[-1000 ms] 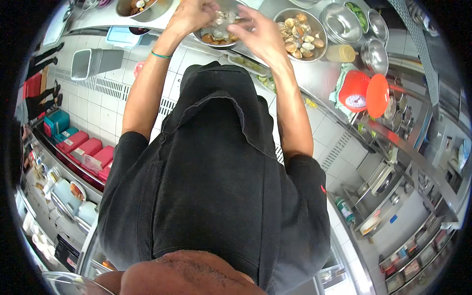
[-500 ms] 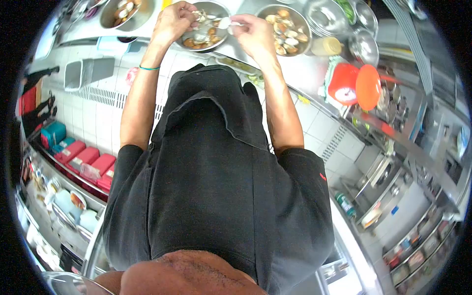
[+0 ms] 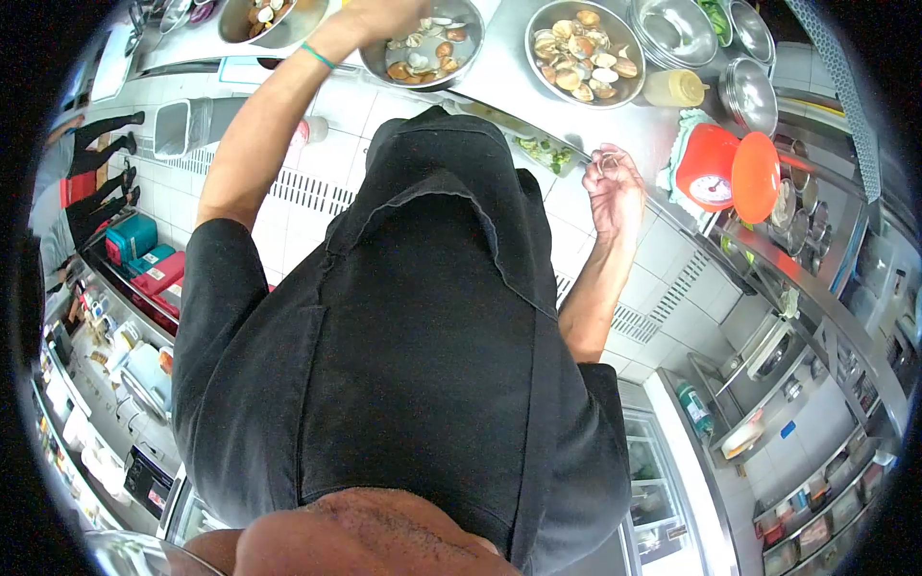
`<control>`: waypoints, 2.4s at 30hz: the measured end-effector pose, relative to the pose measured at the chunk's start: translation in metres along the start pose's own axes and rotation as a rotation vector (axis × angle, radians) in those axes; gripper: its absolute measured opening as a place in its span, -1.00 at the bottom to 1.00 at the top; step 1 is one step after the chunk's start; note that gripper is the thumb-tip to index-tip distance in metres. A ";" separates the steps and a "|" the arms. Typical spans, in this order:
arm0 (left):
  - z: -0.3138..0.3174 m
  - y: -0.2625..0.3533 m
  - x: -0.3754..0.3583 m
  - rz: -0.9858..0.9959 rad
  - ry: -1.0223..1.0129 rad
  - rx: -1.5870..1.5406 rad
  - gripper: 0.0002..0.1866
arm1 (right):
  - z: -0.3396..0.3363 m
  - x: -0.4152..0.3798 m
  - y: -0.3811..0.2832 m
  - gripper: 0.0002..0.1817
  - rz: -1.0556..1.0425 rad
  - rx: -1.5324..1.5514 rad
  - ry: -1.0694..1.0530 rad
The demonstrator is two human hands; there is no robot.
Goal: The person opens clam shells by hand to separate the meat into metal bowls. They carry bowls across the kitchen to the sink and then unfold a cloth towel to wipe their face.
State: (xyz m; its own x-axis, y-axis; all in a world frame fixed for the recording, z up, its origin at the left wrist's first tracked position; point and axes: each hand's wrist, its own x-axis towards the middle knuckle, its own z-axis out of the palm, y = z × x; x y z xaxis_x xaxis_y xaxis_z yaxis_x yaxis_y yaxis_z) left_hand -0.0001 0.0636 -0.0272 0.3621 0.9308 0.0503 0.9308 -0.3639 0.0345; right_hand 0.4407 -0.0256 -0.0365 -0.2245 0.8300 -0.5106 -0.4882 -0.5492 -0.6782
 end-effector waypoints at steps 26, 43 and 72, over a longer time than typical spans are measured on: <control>-0.055 0.028 -0.012 -0.495 -0.190 -0.648 -0.77 | 0.031 0.021 -0.012 -0.66 0.134 -0.174 -0.249; -0.052 0.072 -0.096 -0.930 0.561 -0.340 -0.45 | 0.138 0.054 -0.028 -0.72 -0.115 -0.870 -0.376; -0.089 -0.044 -0.277 -0.906 0.377 -0.950 -0.73 | 0.435 0.045 0.201 -0.77 -0.757 -1.905 -1.207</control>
State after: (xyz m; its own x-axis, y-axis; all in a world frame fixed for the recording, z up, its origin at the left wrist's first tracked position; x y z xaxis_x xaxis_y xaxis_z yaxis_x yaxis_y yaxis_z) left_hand -0.1462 -0.1814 0.0460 -0.5287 0.8434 -0.0954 0.3840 0.3379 0.8593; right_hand -0.0340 -0.0559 0.0339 -0.9861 0.1302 -0.1030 0.1620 0.8902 -0.4258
